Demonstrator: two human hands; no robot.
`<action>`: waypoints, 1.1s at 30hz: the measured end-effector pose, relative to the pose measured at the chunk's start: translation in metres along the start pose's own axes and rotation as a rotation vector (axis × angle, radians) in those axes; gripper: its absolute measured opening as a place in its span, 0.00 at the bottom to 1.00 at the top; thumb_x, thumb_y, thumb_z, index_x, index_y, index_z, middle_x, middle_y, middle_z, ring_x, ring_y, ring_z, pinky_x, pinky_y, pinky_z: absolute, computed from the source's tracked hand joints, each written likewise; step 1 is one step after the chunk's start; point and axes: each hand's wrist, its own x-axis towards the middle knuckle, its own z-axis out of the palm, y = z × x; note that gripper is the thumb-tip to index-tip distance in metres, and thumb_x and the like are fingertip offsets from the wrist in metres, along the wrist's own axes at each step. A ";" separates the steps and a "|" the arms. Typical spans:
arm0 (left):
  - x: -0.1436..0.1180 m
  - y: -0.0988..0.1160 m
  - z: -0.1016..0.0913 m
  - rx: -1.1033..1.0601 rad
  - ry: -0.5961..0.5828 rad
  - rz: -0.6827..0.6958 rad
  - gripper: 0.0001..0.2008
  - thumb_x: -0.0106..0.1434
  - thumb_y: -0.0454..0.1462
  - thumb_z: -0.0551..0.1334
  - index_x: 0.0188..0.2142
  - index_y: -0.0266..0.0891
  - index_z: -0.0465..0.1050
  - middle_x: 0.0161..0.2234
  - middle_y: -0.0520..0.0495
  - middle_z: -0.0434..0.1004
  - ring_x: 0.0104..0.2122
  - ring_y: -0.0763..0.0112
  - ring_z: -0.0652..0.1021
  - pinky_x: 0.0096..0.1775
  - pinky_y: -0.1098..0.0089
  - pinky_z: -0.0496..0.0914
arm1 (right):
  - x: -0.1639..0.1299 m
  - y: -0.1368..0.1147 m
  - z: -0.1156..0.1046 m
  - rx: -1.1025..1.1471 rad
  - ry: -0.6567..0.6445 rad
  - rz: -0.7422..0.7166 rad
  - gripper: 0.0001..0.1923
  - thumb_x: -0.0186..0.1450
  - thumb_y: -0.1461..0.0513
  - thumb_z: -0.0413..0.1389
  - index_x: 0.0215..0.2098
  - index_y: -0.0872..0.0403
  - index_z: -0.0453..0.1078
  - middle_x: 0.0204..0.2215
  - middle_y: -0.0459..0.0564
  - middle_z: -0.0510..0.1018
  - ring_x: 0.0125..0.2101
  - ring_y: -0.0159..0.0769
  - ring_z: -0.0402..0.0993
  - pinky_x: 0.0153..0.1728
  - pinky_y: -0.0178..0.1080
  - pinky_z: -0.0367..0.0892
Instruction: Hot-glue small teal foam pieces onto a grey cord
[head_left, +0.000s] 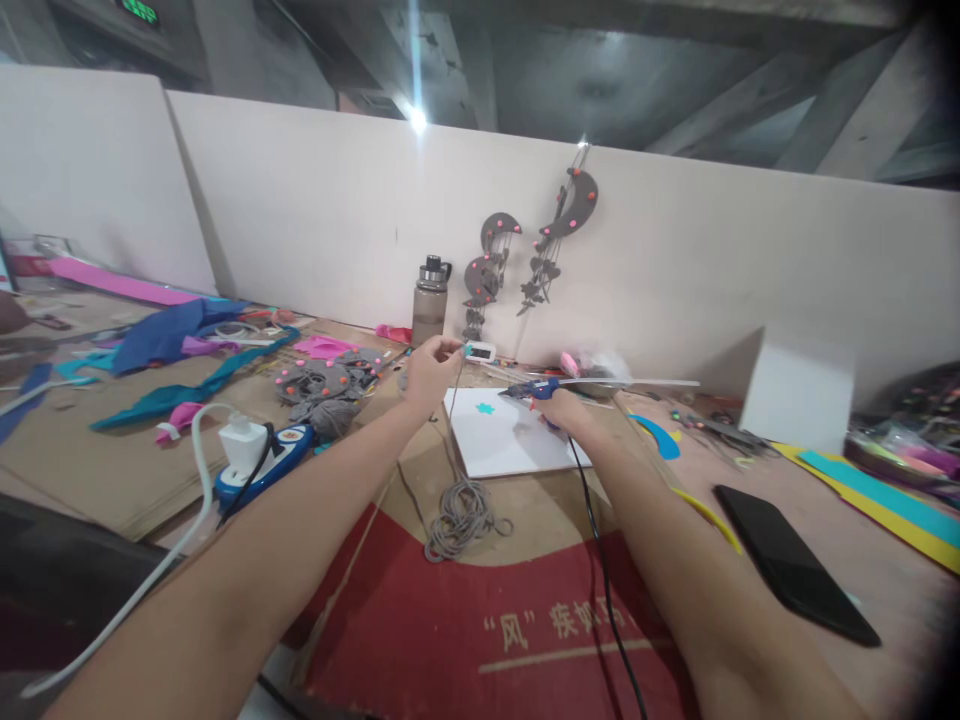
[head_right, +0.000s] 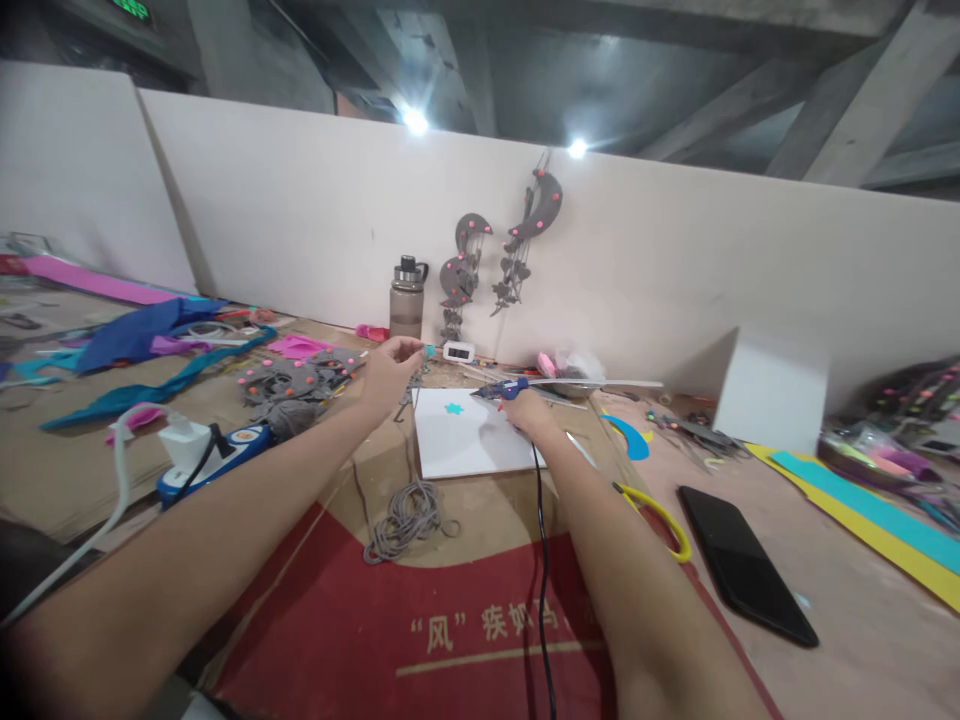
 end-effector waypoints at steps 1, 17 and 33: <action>-0.001 0.002 0.000 0.025 -0.002 0.013 0.07 0.54 0.37 0.63 0.32 0.37 0.74 0.26 0.50 0.74 0.26 0.74 0.70 0.30 0.73 0.63 | -0.002 0.000 -0.002 -0.042 0.002 0.005 0.13 0.59 0.56 0.57 0.24 0.58 0.73 0.24 0.60 0.78 0.31 0.43 0.77 0.32 0.37 0.66; -0.016 0.026 0.005 0.286 -0.094 0.227 0.04 0.54 0.33 0.62 0.32 0.39 0.74 0.30 0.48 0.74 0.28 0.71 0.70 0.36 0.69 0.64 | -0.064 -0.088 0.017 1.072 -0.046 -0.311 0.18 0.55 0.50 0.58 0.35 0.51 0.60 0.33 0.44 0.74 0.33 0.30 0.72 0.33 0.35 0.68; -0.024 0.026 0.020 -0.028 -0.153 0.078 0.10 0.56 0.37 0.63 0.38 0.37 0.74 0.33 0.47 0.78 0.29 0.73 0.75 0.34 0.71 0.69 | -0.060 -0.086 0.021 1.236 0.092 -0.319 0.09 0.56 0.56 0.55 0.30 0.52 0.61 0.18 0.36 0.59 0.16 0.23 0.54 0.17 0.28 0.53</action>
